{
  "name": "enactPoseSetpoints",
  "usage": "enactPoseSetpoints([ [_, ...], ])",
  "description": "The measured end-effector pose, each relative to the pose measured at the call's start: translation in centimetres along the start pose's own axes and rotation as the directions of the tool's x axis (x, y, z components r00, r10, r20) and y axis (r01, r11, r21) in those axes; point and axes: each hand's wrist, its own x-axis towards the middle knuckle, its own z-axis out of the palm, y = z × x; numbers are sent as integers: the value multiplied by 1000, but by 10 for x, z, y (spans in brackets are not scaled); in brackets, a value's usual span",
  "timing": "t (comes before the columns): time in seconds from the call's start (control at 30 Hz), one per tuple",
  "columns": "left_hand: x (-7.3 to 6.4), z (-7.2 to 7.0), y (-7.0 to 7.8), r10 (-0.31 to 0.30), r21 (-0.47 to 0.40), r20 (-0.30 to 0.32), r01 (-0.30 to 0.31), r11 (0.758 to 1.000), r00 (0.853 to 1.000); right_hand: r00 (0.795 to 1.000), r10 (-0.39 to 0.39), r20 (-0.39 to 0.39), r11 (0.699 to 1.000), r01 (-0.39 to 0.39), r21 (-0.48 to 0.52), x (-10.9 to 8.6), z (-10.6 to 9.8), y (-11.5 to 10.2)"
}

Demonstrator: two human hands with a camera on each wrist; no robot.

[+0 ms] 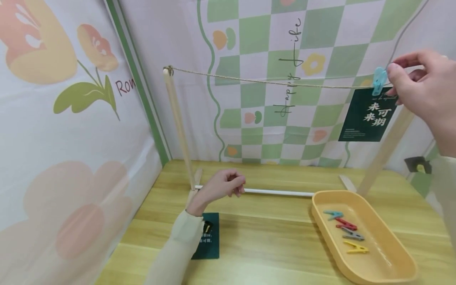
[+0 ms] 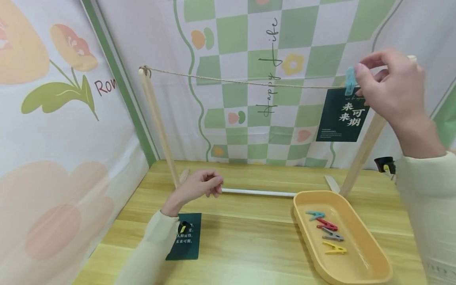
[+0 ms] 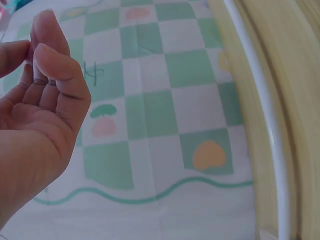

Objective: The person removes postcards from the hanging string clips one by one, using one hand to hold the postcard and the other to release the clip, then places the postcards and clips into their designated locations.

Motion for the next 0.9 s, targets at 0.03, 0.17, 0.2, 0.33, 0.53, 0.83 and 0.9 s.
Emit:
enactPoseSetpoints([
  [0.03,3,2,3,5,-11,-6,-5,1000,1000,1000,-2,31,1000,3,-15,3,-1,0],
  [0.17,20,15,13,53,-50,-25,-54,997,998,988,36,148,994,-21,-103,11,-6,2],
  [0.2,24,19,16,68,-56,-27,-70,996,997,983,61,172,993,-42,-114,13,-6,3],
  [0.33,40,33,26,107,-95,-16,-108,990,994,968,127,219,989,-108,-96,17,-6,5],
  [0.53,62,49,39,109,-159,-8,-108,981,994,961,138,240,988,-151,39,29,-3,12],
  [0.83,86,66,67,87,-199,-85,-103,975,993,941,127,314,982,-163,92,38,-3,22],
  [0.9,90,69,73,82,-201,-109,-103,974,991,937,116,329,982,-158,106,40,-2,22],
])
